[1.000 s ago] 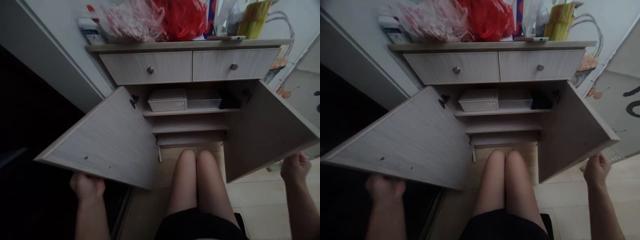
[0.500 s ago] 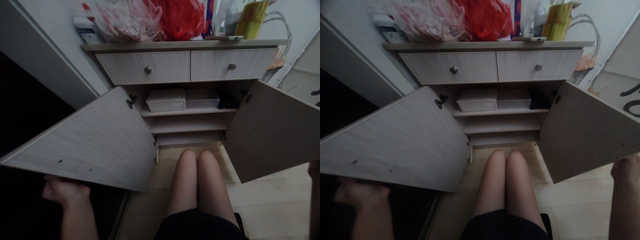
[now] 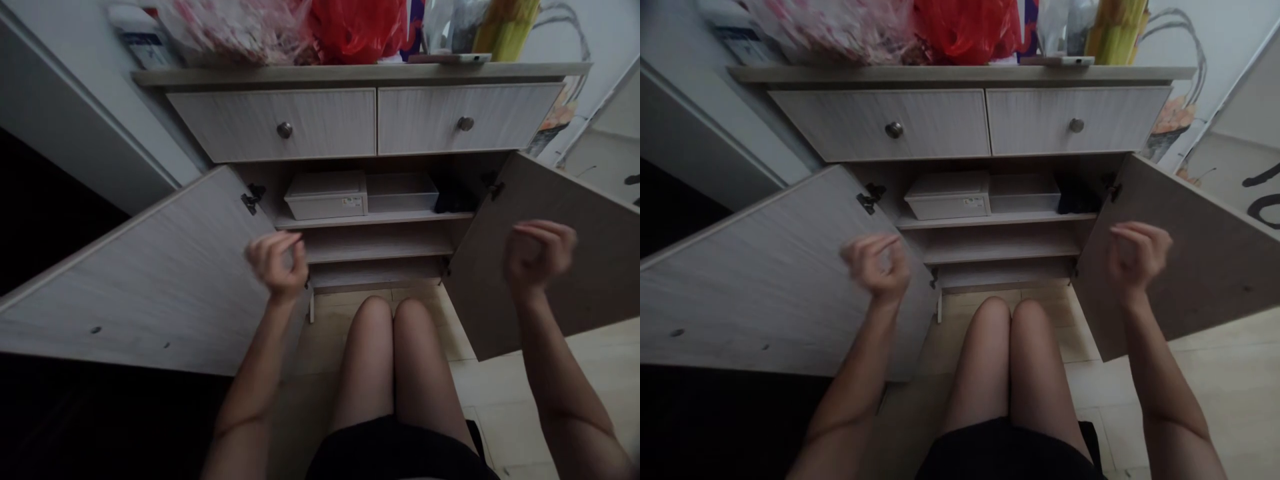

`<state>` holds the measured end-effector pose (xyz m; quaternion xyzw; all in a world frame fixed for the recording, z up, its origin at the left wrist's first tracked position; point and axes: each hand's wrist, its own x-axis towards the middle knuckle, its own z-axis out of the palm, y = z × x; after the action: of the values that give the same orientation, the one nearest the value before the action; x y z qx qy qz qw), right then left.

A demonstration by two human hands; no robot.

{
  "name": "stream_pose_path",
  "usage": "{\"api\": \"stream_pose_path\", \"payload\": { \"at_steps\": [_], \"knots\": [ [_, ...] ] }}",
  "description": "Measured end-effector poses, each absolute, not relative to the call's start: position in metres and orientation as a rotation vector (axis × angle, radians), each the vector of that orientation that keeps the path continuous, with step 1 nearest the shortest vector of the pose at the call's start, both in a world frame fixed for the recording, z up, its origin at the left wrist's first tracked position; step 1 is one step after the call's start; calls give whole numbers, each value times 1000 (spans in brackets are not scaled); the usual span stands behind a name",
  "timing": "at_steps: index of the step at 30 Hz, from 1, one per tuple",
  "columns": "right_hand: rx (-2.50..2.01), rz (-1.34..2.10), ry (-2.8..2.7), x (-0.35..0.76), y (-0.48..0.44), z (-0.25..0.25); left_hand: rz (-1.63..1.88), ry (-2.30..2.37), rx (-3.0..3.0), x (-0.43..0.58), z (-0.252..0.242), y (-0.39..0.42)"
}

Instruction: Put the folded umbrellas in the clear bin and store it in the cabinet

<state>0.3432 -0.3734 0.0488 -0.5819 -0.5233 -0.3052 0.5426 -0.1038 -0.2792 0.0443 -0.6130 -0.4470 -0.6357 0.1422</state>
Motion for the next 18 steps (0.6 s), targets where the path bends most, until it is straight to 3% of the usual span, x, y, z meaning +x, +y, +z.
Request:
{"api": "stream_pose_path", "payload": {
  "at_steps": [2,10,18],
  "knots": [
    [-1314,-644,-1392,331,-326,53,-1730,-1318,-2090,-69,53,-241],
    [-1759,-418,-1667,348,-166,26,-1004,-1263,-2674,21,63,-121],
    [-1832,-381,-1709,363,-117,12,-995,-1329,-2720,47,47,-66]
  ]
}}
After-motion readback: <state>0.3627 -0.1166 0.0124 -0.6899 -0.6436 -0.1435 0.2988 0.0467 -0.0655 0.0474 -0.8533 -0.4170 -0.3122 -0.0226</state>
